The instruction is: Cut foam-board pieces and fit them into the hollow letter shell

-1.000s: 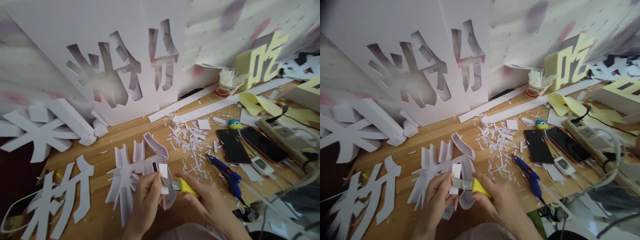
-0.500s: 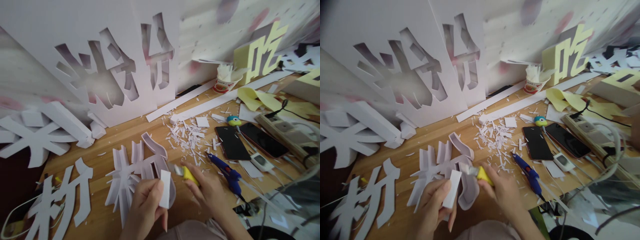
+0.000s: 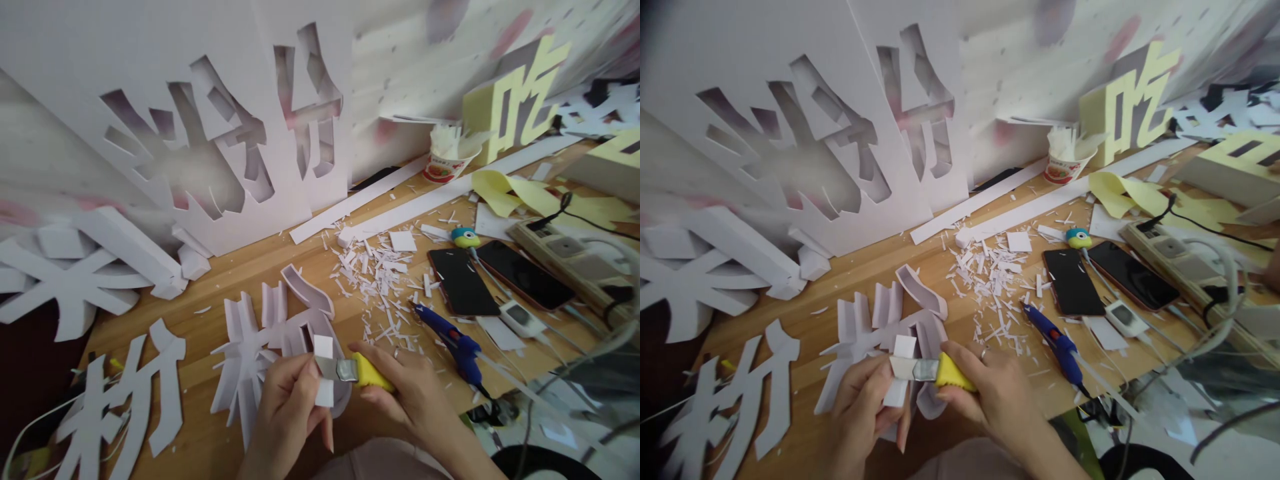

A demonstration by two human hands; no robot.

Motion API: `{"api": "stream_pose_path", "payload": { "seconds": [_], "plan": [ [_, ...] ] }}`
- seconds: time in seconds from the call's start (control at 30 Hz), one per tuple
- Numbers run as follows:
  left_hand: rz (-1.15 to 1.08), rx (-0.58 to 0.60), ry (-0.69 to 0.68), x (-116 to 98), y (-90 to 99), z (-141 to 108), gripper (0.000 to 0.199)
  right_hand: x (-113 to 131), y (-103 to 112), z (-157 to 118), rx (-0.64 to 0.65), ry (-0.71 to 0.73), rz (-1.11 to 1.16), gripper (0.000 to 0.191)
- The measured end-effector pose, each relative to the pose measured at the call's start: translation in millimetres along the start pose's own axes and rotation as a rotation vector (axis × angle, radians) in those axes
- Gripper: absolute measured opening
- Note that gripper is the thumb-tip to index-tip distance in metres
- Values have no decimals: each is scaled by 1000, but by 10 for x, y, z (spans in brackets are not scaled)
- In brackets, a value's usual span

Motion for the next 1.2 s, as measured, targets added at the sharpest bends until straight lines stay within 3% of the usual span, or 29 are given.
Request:
{"api": "stream_pose_path", "payload": {
  "seconds": [0.13,0.57,0.63,0.77,0.83,0.93,1.1,1.2],
  "plan": [
    [15,74,-14,-18,-25,-5,54,-38,5,7,-43,35,-47,62],
    [32,-29,44,-5,57,16,55,-150,-150,16,-64,37,-90,63],
    [37,-79,51,-11,87,-21,55,-207,-209,7,-47,-21,-31,62],
    [90,-190,41,-47,204,-118,54,-473,-237,40,-65,-324,97,59],
    [120,-233,-23,-86,255,-119,56,-541,-191,65,-117,-416,124,60],
    [157,-268,-235,-172,244,-51,57,-414,-168,83,-119,-446,239,66],
    [332,-332,-472,-204,99,9,44,26,-376,49,50,-698,852,59],
    [415,-289,-575,-205,43,-14,41,141,-434,90,70,-763,976,49]
  ]
}}
Point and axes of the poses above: each hand's wrist, its own z-axis towards the middle knuckle, its own y-axis out of the back of the hand, x = y × z, the point moved 5 cm from there along z, towards the middle knuckle, and after that the axes turned 10 degrees about -x, right-handed, at the moved point
